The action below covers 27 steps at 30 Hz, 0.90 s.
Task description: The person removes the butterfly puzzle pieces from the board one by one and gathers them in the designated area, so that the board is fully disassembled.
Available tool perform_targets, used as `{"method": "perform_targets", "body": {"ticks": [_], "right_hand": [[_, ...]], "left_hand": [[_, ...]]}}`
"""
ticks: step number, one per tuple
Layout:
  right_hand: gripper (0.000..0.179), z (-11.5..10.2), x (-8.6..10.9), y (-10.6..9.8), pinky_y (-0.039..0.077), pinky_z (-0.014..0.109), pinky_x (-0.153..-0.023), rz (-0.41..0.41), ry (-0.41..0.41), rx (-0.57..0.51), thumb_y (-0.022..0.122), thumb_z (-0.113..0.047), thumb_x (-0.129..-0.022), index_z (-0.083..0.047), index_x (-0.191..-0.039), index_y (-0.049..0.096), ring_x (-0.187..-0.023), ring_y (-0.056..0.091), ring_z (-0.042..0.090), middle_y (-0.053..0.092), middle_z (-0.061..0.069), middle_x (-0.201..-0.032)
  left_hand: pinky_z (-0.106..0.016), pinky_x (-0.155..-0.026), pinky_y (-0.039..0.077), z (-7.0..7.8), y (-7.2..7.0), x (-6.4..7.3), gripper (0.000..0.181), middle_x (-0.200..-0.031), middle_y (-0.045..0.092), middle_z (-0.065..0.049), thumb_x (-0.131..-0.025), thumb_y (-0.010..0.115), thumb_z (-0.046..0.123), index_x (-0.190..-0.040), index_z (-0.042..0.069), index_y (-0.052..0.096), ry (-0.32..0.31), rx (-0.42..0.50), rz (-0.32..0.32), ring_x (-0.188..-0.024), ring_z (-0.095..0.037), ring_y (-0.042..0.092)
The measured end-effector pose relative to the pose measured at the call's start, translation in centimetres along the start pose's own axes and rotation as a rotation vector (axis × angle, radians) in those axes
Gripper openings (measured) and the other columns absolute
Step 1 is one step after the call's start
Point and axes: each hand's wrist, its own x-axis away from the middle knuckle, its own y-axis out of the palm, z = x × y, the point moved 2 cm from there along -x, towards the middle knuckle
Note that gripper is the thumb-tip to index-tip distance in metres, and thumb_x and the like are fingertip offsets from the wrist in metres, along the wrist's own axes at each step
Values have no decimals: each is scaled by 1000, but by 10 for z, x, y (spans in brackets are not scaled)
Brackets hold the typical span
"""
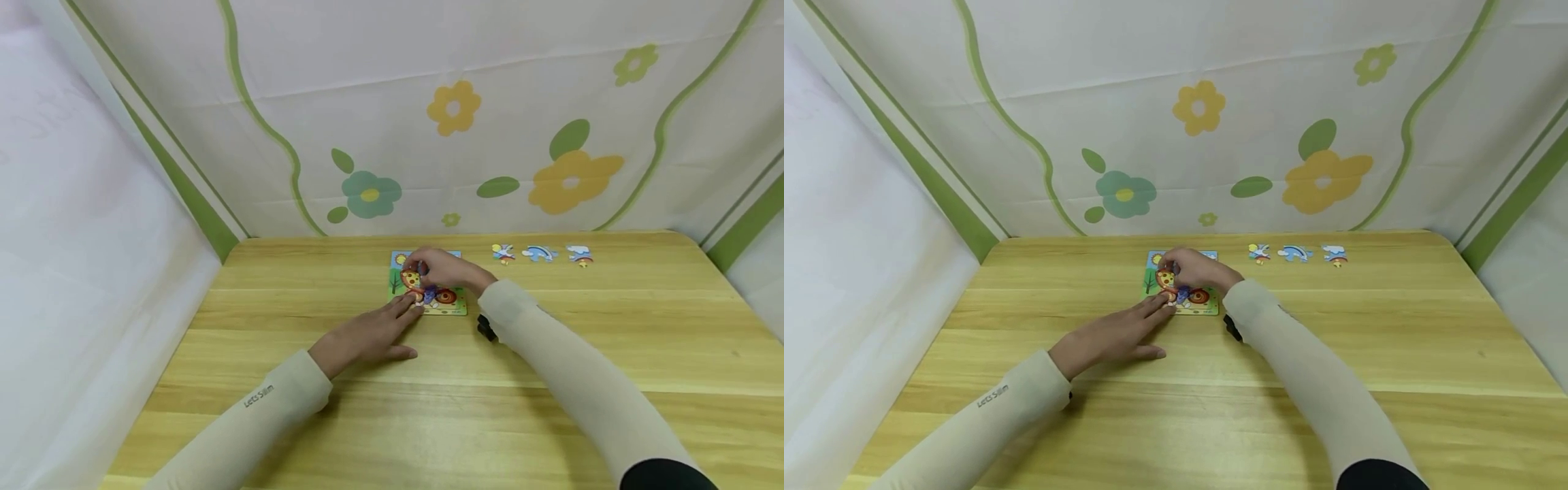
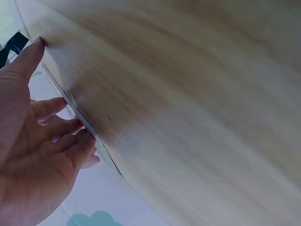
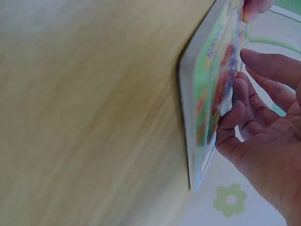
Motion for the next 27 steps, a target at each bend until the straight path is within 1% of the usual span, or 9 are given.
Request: {"method": "perform_targets", "body": {"ticks": [3, 7, 12, 19, 27], "right_hand": [[45, 1, -3, 1, 49, 32, -77, -18, -2, 4, 59, 11, -94, -1, -137, 65, -94, 57, 25, 59, 19, -126], [49, 3, -5, 2, 48, 30, -74, -37, 19, -9, 56, 13, -93, -1, -139, 63, -90, 56, 24, 57, 19, -126], [46, 4, -6, 1, 47, 29, -69, -52, 52, -42, 56, 13, -94, -3, -137, 65, -87, 53, 23, 55, 20, -125], [44, 5, -9, 1, 46, 30, -69, -58, 62, -26, 57, 13, -93, -6, -132, 67, -87, 52, 24, 55, 18, -122], [41, 3, -9, 2, 45, 30, -70, -61, 46, -8, 58, 14, -92, -5, -127, 67, -87, 50, 23, 54, 18, -121]], "left_hand": [[-45, -128, 31, 0, 0, 1, 84, -177, 7, -12, -106, 54, 55, -169, 13, 19, 0, 6, 1, -164, -30, 13], [-45, -128, 31, -1, 0, 2, 83, -178, 7, -12, -106, 54, 54, -169, 13, 20, 5, 11, 6, -164, -30, 13], [-45, -128, 32, -1, 1, 2, 82, -177, 8, -13, -106, 54, 54, -169, 12, 20, 14, 14, 10, -164, -29, 13], [-45, -128, 32, -1, 0, 1, 83, -178, 7, -12, -106, 54, 54, -169, 13, 20, 11, 11, 5, -164, -29, 13], [-46, -128, 32, -1, 0, 1, 83, -178, 7, -12, -106, 54, 54, -169, 13, 19, 12, 7, 4, -164, -30, 13]]}}
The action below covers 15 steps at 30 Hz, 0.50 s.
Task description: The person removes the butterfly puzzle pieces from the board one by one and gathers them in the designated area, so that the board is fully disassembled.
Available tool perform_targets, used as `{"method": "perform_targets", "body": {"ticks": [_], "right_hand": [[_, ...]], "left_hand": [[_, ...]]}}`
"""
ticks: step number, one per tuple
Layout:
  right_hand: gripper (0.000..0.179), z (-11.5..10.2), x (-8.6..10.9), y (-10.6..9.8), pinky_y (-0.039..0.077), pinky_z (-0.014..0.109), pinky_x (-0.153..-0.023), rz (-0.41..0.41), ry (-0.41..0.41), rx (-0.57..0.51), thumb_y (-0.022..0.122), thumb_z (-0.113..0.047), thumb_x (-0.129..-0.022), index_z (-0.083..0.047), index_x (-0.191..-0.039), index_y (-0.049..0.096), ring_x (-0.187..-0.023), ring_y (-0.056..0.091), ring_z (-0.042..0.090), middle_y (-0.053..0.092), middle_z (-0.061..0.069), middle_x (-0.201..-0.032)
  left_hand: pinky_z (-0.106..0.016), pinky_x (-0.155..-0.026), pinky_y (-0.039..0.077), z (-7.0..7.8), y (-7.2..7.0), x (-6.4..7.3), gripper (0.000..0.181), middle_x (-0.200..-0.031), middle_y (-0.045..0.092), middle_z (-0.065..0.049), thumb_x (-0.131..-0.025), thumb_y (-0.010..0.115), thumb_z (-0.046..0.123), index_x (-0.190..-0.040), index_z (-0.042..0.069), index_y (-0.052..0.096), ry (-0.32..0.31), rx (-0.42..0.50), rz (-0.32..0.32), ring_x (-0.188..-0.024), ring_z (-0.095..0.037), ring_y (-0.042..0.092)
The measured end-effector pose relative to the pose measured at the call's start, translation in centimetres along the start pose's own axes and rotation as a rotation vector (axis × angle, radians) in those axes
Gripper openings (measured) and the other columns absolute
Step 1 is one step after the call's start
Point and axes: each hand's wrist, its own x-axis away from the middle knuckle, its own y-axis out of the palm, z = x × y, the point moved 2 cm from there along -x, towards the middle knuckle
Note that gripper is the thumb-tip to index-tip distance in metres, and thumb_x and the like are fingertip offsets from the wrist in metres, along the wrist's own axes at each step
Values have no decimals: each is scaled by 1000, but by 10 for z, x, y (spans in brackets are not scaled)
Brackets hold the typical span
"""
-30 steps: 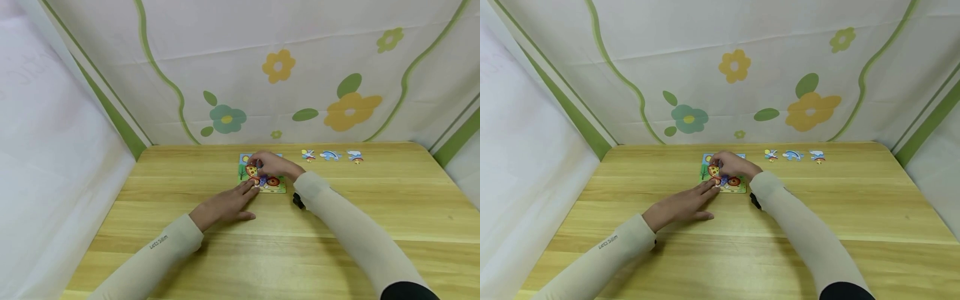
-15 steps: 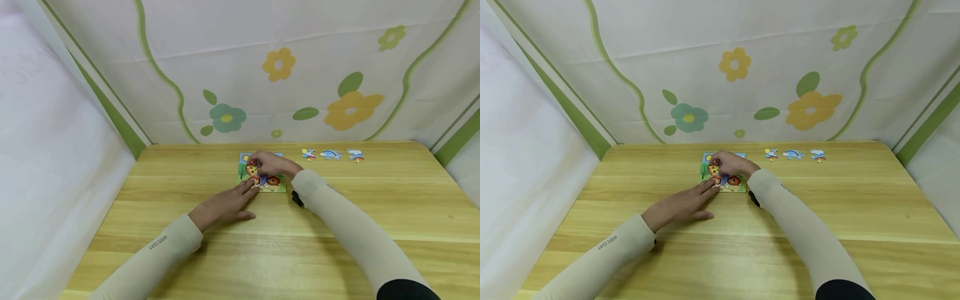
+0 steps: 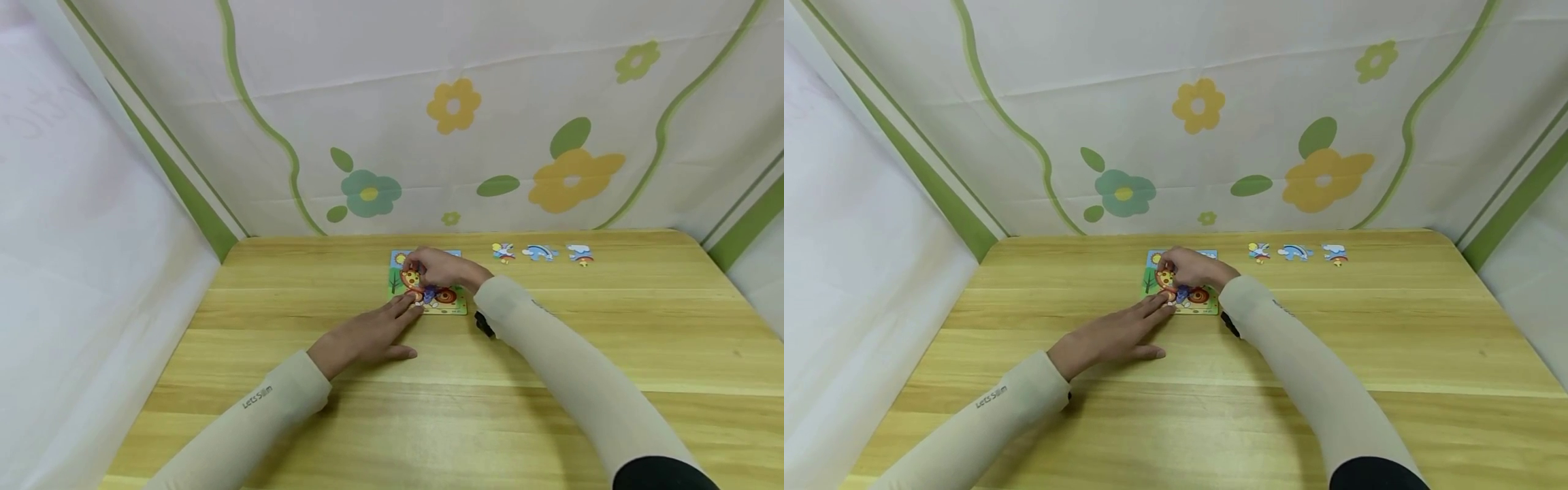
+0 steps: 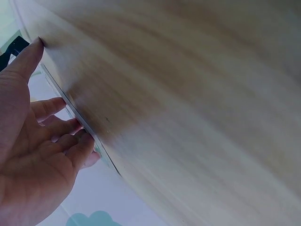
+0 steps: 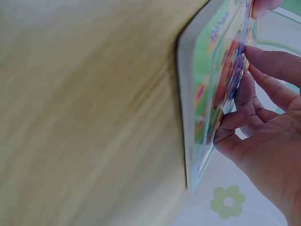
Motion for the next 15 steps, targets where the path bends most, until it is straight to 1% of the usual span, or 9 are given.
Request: {"method": "perform_targets", "body": {"ticks": [6, 11, 15], "right_hand": [[40, -1, 1, 0, 45, 29, -69, 5, 6, -2, 58, 13, -94, -4, -128, 66, -85, 51, 22, 54, 18, -125], [38, -1, 2, 1, 45, 30, -70, 14, 21, -10, 60, 12, -94, -6, -128, 64, -86, 51, 22, 54, 16, -124], [37, -3, 2, 1, 46, 32, -74, 25, 5, 13, 61, 11, -94, -6, -127, 66, -90, 52, 23, 56, 16, -121]], "left_hand": [[-46, -128, 31, 0, 1, 0, 83, -178, 6, -12, -106, 53, 55, -169, 13, 19, -4, -4, 1, -164, -30, 12], [-45, -129, 30, -1, 1, 0, 83, -178, 6, -11, -106, 52, 56, -170, 14, 18, -6, -8, 1, -164, -29, 12], [-46, -128, 31, -1, 2, 0, 83, -178, 7, -12, -106, 53, 55, -169, 14, 19, -9, 4, 7, -164, -30, 13]]}}
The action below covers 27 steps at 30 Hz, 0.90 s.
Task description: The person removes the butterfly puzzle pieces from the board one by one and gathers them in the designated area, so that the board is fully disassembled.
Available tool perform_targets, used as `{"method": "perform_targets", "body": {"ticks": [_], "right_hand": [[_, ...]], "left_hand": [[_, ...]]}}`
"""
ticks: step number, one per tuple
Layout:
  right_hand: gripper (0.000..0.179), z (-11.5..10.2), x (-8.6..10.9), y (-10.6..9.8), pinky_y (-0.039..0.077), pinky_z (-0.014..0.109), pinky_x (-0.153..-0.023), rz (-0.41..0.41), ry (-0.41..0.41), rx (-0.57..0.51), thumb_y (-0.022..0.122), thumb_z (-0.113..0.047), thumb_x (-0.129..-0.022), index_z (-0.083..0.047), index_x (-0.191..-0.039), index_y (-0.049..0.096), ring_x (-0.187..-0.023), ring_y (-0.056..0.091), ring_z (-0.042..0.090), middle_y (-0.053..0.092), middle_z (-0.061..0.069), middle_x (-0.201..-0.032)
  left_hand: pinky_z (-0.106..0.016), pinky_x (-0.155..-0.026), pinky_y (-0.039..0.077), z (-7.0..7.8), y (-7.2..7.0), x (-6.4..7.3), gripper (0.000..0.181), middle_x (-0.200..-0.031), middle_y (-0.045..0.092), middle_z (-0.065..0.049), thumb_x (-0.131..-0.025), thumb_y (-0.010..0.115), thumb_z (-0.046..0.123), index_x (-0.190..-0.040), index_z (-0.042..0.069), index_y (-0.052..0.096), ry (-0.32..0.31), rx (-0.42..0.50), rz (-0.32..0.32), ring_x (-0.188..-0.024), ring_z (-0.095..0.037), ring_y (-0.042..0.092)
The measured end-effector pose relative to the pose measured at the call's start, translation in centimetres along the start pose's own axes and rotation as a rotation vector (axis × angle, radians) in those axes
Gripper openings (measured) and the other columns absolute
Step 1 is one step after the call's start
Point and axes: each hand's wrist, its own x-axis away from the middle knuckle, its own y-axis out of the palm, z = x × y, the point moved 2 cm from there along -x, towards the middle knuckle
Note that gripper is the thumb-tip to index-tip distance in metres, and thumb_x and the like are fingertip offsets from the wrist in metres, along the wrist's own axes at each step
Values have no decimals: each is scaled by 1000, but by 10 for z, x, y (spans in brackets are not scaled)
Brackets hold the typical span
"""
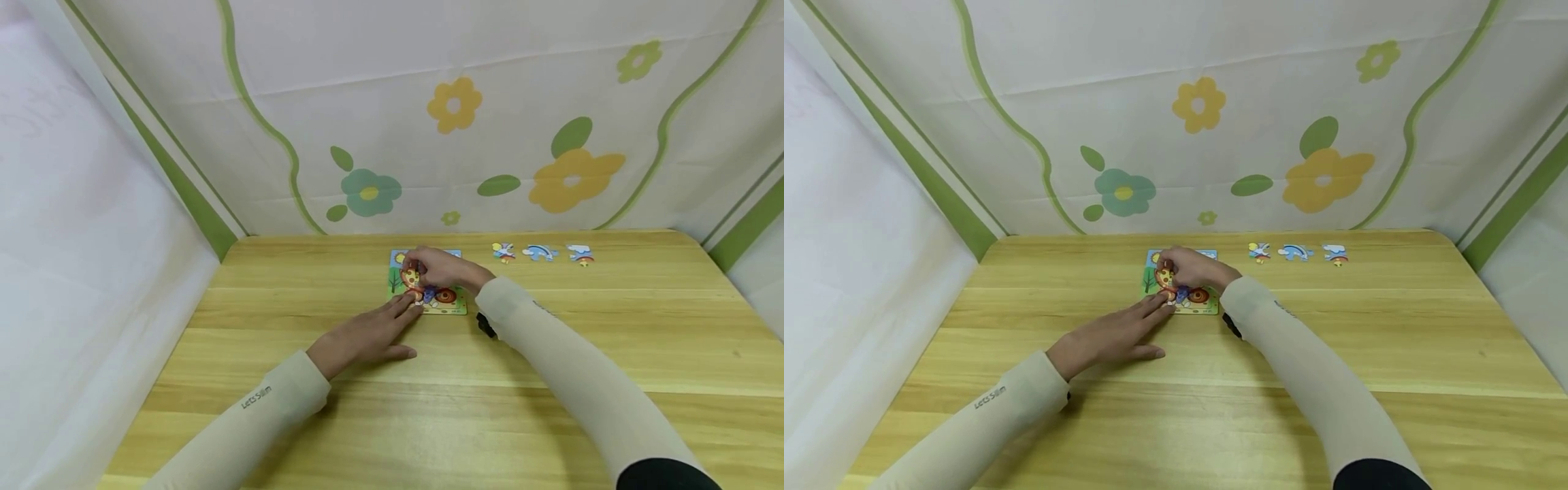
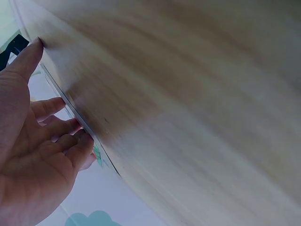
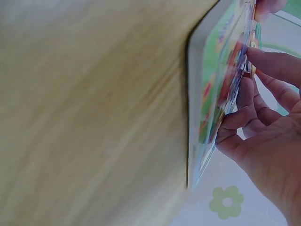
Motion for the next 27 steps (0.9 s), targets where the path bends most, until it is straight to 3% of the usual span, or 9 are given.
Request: {"method": "perform_targets", "body": {"ticks": [7, 14, 21, 27], "right_hand": [[38, -4, 0, -1, 51, 39, -85, 38, -73, 93, 62, 12, -91, -6, -123, 70, -96, 56, 25, 60, 14, -119], [39, -4, 0, 0, 53, 39, -84, 49, -62, 123, 63, 12, -91, -6, -125, 70, -97, 58, 26, 60, 14, -120], [38, -4, 1, 2, 52, 38, -81, 47, -56, 99, 62, 11, -91, -5, -124, 72, -95, 58, 26, 60, 16, -119], [40, 2, 1, -1, 50, 32, -75, 61, -48, 51, 58, 10, -93, -7, -125, 72, -94, 60, 24, 61, 16, -129]], "left_hand": [[-47, -128, 31, -1, 1, -1, 82, -178, 7, -11, -106, 53, 55, -169, 14, 20, -2, 1, 4, -164, -30, 13], [-46, -128, 30, 0, 0, -2, 83, -178, 6, -12, -106, 53, 55, -169, 14, 19, 4, 2, -3, -164, -30, 12], [-46, -129, 30, 1, 0, 0, 83, -178, 6, -12, -106, 53, 54, -169, 13, 19, 3, 11, -7, -164, -29, 11], [-46, -129, 30, 0, 1, 0, 82, -178, 6, -13, -107, 53, 54, -169, 13, 19, 16, -3, 3, -164, -30, 12]]}}
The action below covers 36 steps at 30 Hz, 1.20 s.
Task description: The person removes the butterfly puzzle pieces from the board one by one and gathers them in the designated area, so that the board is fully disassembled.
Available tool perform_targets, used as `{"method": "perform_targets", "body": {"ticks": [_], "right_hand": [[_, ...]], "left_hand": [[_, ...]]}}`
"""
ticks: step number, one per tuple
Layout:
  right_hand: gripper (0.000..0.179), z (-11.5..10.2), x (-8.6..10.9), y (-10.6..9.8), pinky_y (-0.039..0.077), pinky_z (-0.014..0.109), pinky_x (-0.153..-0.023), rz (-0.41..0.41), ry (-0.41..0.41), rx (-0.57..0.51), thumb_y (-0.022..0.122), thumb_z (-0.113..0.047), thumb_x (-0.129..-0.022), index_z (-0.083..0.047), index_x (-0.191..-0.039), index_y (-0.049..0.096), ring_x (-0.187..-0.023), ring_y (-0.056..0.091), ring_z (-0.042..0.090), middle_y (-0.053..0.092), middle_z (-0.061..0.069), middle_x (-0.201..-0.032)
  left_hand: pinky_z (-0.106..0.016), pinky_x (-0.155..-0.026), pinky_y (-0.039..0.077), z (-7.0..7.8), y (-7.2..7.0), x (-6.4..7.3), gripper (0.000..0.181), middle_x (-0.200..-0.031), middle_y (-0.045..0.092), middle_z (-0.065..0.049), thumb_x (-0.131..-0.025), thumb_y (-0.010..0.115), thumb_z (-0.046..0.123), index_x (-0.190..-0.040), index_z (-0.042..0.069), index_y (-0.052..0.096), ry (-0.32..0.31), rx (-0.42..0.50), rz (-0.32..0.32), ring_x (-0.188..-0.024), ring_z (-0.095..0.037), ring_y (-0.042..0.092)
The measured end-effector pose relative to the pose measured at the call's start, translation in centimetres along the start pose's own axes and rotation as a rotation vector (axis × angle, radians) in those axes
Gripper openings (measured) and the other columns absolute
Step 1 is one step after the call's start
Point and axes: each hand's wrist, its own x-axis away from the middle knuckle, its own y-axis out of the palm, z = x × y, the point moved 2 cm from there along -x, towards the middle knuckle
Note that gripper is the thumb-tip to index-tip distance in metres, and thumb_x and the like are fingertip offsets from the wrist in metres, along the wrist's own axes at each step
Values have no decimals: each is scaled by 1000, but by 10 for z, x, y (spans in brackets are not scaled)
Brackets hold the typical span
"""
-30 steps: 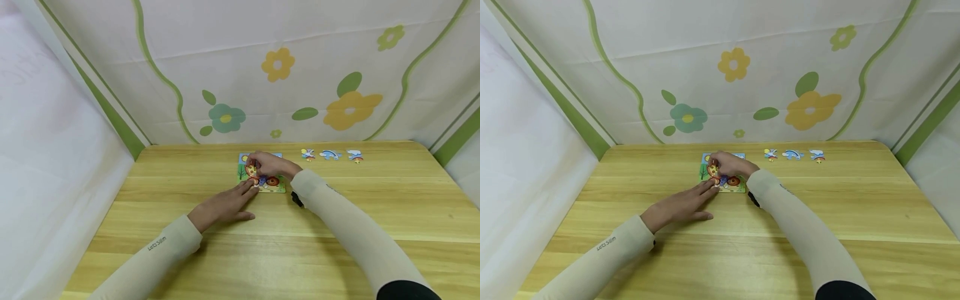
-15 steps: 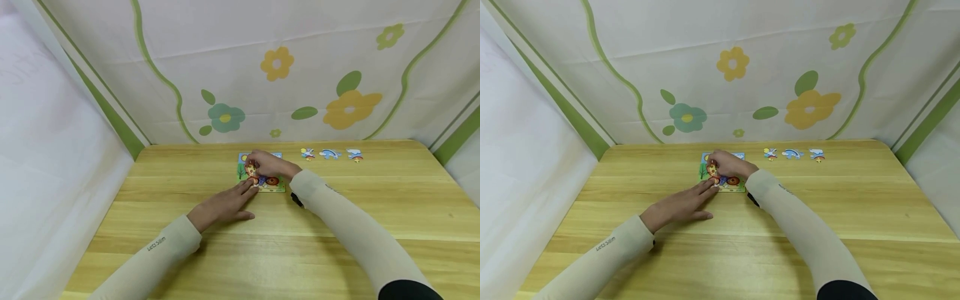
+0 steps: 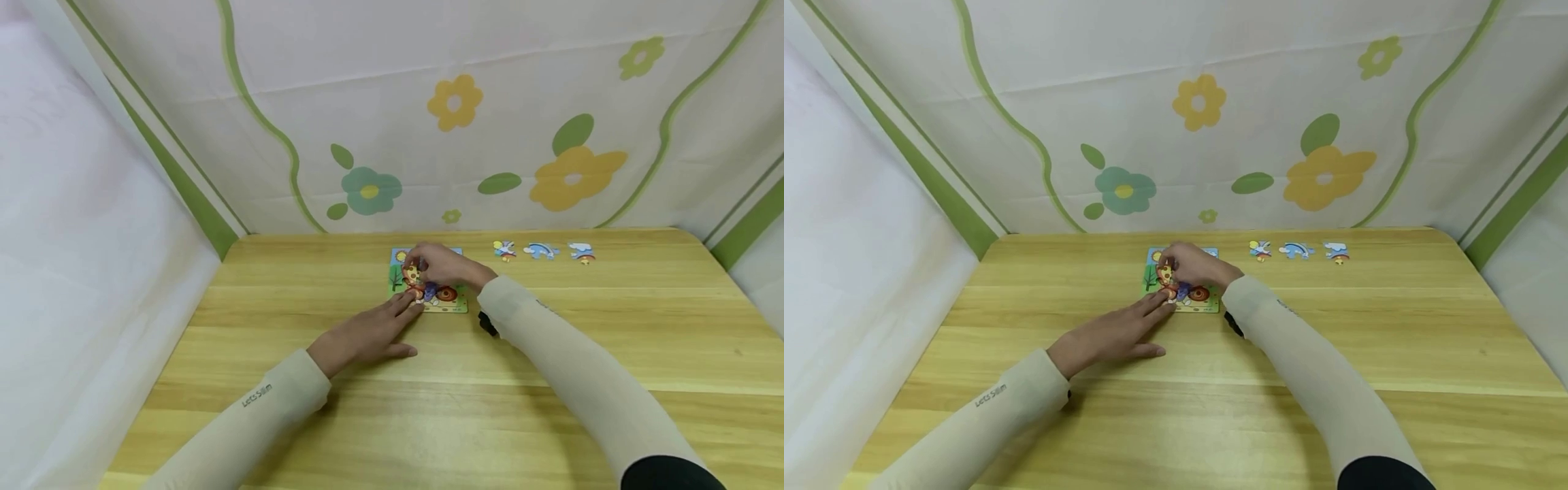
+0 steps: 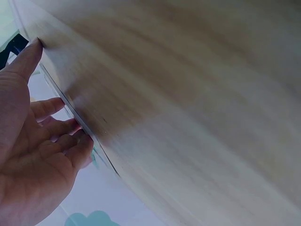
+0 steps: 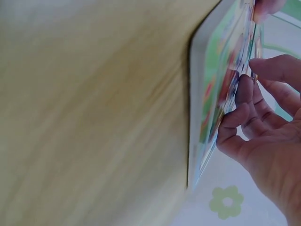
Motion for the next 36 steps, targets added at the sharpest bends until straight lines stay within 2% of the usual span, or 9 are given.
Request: {"method": "perform_targets", "body": {"ticks": [4, 14, 21, 27, 36], "right_hand": [[41, 3, 1, -2, 49, 31, -72, -6, 14, -11, 57, 10, -93, -6, -127, 72, -91, 59, 23, 61, 16, -128], [41, 4, 0, 0, 50, 32, -77, -24, 12, 8, 61, 9, -91, -3, -128, 71, -93, 58, 23, 60, 15, -119], [32, 2, 1, 0, 52, 32, -77, -15, 24, 13, 63, 6, -95, -3, -125, 71, -93, 60, 23, 60, 15, -118], [30, 1, 0, -1, 53, 32, -76, -1, 26, 23, 64, 6, -94, -2, -122, 72, -91, 61, 22, 62, 15, -115], [32, 2, 7, -7, 55, 33, -79, 18, 27, 8, 62, 3, -96, -5, -125, 73, -97, 64, 23, 63, 15, -125]], "left_hand": [[-46, -129, 29, -1, 0, 0, 83, -178, 6, -12, -107, 52, 54, -169, 13, 18, 4, -4, -1, -164, -30, 11], [-45, -130, 28, -1, 0, 0, 82, -178, 6, -12, -107, 52, 55, -169, 13, 19, 1, 4, -6, -164, -29, 11], [-45, -130, 27, 0, -1, 1, 83, -177, 6, -13, -107, 52, 55, -169, 12, 19, 3, 4, -2, -164, -29, 11], [-46, -130, 27, 0, -2, 1, 82, -178, 5, -13, -107, 52, 54, -169, 13, 18, 0, 15, -6, -164, -30, 11], [-45, -130, 27, 0, -2, 1, 82, -178, 5, -12, -107, 51, 55, -169, 13, 18, -3, 3, -9, -165, -29, 11]]}}
